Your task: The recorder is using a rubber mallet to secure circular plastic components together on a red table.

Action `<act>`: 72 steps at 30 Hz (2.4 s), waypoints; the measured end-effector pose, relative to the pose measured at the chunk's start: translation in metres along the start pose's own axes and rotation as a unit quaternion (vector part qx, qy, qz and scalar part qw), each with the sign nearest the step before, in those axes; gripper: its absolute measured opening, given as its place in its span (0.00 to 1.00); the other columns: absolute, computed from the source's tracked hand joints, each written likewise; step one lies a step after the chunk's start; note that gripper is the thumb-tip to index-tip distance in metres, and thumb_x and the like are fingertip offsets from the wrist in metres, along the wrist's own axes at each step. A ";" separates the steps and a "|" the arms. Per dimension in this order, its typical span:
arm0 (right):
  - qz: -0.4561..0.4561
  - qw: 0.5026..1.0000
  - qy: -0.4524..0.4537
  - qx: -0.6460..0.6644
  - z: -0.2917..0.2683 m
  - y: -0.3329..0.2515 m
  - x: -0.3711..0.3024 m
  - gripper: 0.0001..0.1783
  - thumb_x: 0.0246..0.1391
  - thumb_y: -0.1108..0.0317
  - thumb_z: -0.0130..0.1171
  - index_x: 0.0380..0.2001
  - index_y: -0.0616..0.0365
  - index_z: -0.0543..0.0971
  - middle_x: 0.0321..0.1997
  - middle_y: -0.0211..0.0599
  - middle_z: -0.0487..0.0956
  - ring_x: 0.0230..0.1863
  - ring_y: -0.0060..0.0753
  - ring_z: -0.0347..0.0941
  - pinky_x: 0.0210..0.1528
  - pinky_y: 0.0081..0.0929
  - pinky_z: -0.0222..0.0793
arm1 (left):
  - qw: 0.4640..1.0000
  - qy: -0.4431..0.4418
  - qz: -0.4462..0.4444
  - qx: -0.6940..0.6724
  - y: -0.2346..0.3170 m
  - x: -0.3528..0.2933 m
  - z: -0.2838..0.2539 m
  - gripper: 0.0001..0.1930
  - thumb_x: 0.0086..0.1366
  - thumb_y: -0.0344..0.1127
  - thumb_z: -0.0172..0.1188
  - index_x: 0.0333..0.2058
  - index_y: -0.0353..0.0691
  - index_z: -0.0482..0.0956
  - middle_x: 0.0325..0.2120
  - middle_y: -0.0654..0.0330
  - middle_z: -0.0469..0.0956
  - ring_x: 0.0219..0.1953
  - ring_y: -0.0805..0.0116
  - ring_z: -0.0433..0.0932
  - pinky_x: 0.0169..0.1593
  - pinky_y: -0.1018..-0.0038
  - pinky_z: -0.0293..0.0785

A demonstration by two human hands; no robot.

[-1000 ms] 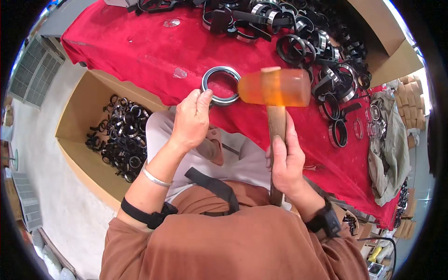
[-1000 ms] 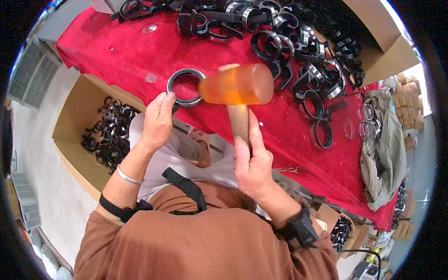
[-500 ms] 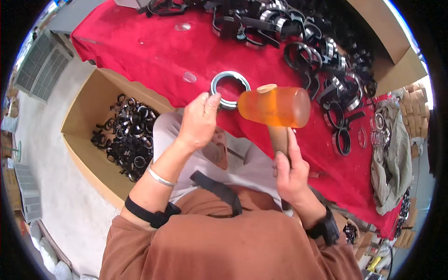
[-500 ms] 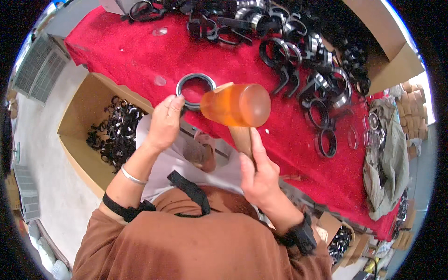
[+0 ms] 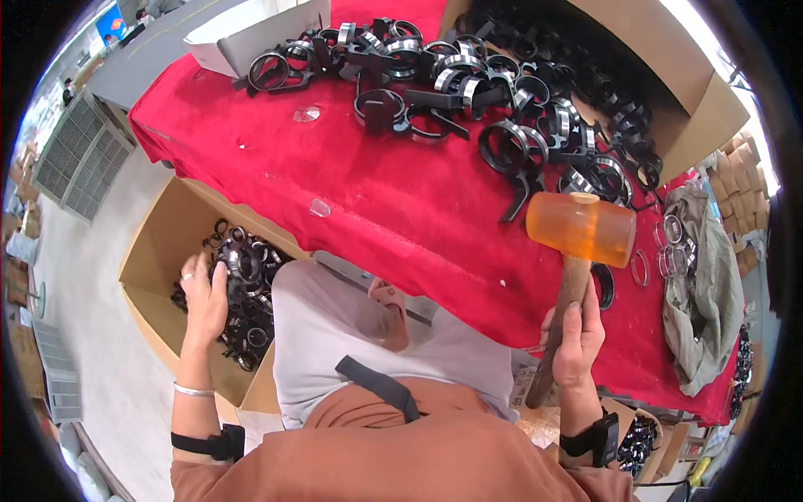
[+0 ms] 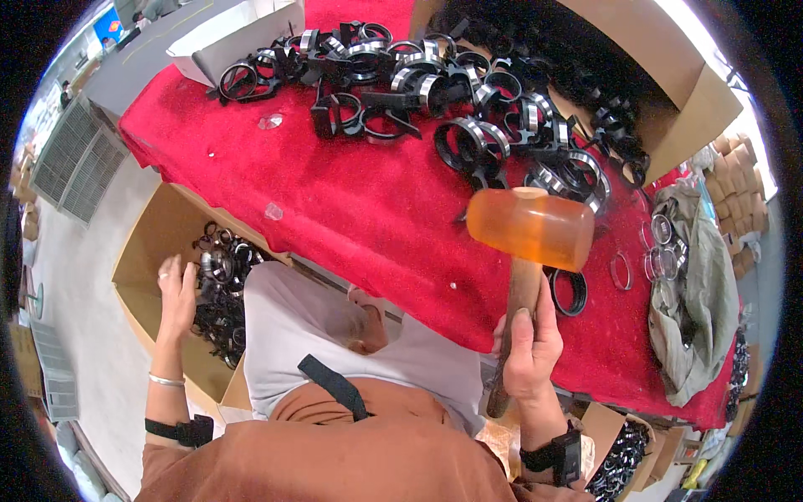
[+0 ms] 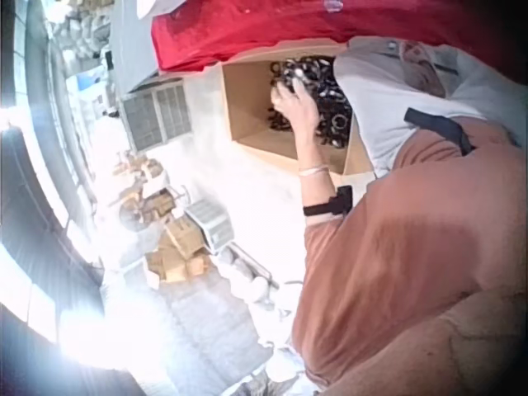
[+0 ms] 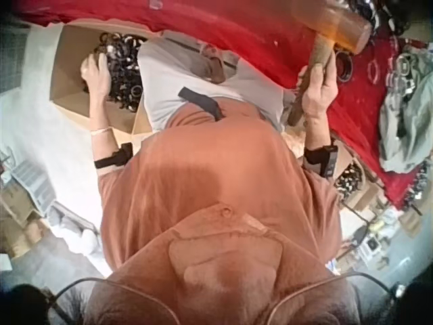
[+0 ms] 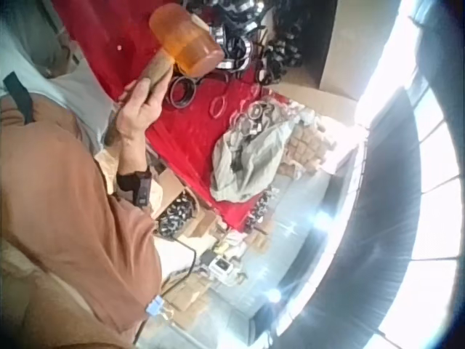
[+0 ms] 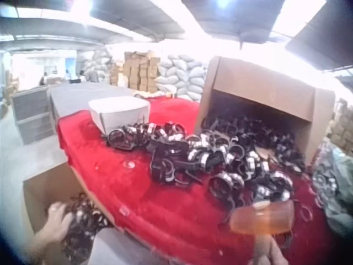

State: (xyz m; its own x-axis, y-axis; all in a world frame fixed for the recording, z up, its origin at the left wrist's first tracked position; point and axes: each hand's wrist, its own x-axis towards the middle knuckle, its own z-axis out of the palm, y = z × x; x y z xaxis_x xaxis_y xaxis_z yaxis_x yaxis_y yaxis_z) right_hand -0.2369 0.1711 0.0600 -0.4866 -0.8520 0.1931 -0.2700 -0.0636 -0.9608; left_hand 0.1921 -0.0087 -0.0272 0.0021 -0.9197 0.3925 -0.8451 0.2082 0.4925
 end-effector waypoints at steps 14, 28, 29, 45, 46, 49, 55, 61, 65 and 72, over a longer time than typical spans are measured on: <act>0.068 0.996 -0.006 0.051 -0.005 0.007 0.007 0.29 0.61 0.62 0.43 0.62 0.61 0.53 0.21 0.32 0.70 0.17 0.17 0.63 0.17 0.15 0.62 | 0.915 -0.136 0.024 -0.379 0.215 0.174 0.053 0.14 0.59 0.38 0.57 0.36 0.31 0.75 0.30 0.54 0.78 0.25 0.70 0.79 0.31 0.77 0.76; 0.020 0.991 -0.134 -0.013 0.060 -0.027 0.016 0.27 0.60 0.66 0.42 0.62 0.57 0.54 0.21 0.29 0.69 0.17 0.15 0.62 0.19 0.13 0.61 | 0.333 -0.236 -0.389 -0.826 0.122 -0.041 0.079 0.08 0.65 0.33 0.45 0.38 0.35 0.69 0.33 0.55 0.72 0.33 0.64 0.73 0.38 0.69 0.76; 0.010 0.987 -0.152 -0.047 0.067 -0.028 0.019 0.27 0.59 0.68 0.43 0.62 0.55 0.56 0.20 0.27 0.68 0.18 0.14 0.62 0.19 0.13 0.61 | 0.323 -0.240 -0.393 -0.827 0.122 -0.043 0.083 0.09 0.66 0.33 0.45 0.38 0.34 0.70 0.33 0.54 0.72 0.33 0.64 0.73 0.39 0.69 0.76; -0.084 0.985 -0.135 -0.069 0.074 -0.047 0.020 0.29 0.59 0.68 0.42 0.63 0.56 0.52 0.24 0.32 0.72 0.19 0.17 0.65 0.21 0.14 0.64 | 0.765 -0.335 -0.116 -0.538 0.160 -0.005 0.076 0.15 0.66 0.44 0.50 0.29 0.38 0.73 0.19 0.69 0.68 0.24 0.80 0.66 0.30 0.82 0.63; -0.091 0.991 -0.100 -0.018 0.073 -0.057 0.017 0.31 0.58 0.67 0.43 0.63 0.58 0.50 0.25 0.32 0.72 0.20 0.17 0.65 0.23 0.14 0.64 | 0.766 -0.323 -0.108 -0.545 0.160 -0.005 0.078 0.16 0.65 0.45 0.50 0.28 0.37 0.72 0.19 0.68 0.68 0.23 0.80 0.65 0.28 0.82 0.63; -0.175 0.977 -0.119 0.015 0.058 -0.038 0.002 0.33 0.57 0.67 0.45 0.63 0.61 0.50 0.29 0.43 0.74 0.23 0.24 0.69 0.27 0.21 0.69 | 0.757 -0.322 -0.094 -0.560 0.165 -0.004 0.082 0.16 0.65 0.46 0.50 0.28 0.37 0.70 0.18 0.67 0.66 0.22 0.80 0.64 0.25 0.81 0.63; -0.010 0.941 -0.231 -0.246 0.067 -0.042 0.013 0.28 0.53 0.75 0.49 0.59 0.63 0.61 0.41 0.55 0.75 0.33 0.31 0.76 0.37 0.25 0.70 | 0.739 -0.372 -0.101 -0.552 0.157 -0.004 0.083 0.15 0.68 0.44 0.45 0.32 0.39 0.72 0.20 0.69 0.65 0.26 0.80 0.63 0.32 0.81 0.62; -0.237 0.959 -0.150 -0.033 0.085 -0.090 0.036 0.29 0.55 0.75 0.45 0.61 0.66 0.55 0.48 0.41 0.74 0.24 0.20 0.70 0.26 0.20 0.69 | 0.738 -0.358 -0.094 -0.564 0.154 -0.004 0.080 0.16 0.68 0.45 0.44 0.32 0.38 0.72 0.20 0.69 0.65 0.25 0.79 0.64 0.31 0.80 0.62; -0.232 0.902 -0.264 -0.250 0.122 -0.034 0.059 0.28 0.53 0.73 0.51 0.59 0.60 0.60 0.41 0.58 0.75 0.39 0.52 0.76 0.38 0.36 0.71 | 0.734 -0.368 -0.110 -0.560 0.163 -0.003 0.076 0.15 0.68 0.44 0.44 0.32 0.38 0.72 0.20 0.68 0.66 0.25 0.79 0.64 0.30 0.80 0.63; -0.265 0.909 -0.257 -0.195 0.128 -0.098 0.071 0.26 0.55 0.74 0.51 0.58 0.61 0.62 0.51 0.50 0.73 0.52 0.34 0.70 0.53 0.26 0.65 | 0.737 -0.376 -0.132 -0.546 0.146 -0.005 0.069 0.14 0.68 0.42 0.45 0.33 0.37 0.72 0.22 0.69 0.66 0.26 0.79 0.64 0.32 0.81 0.62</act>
State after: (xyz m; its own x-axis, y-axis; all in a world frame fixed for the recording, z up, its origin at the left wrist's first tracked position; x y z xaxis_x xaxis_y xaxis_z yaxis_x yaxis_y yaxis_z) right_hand -0.1386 0.0504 0.1420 0.2228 -0.8917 0.3940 -0.6760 -0.4325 -0.5967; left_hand 0.0321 0.0036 -0.0107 -0.5547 -0.8148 -0.1688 0.0666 -0.2457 0.9671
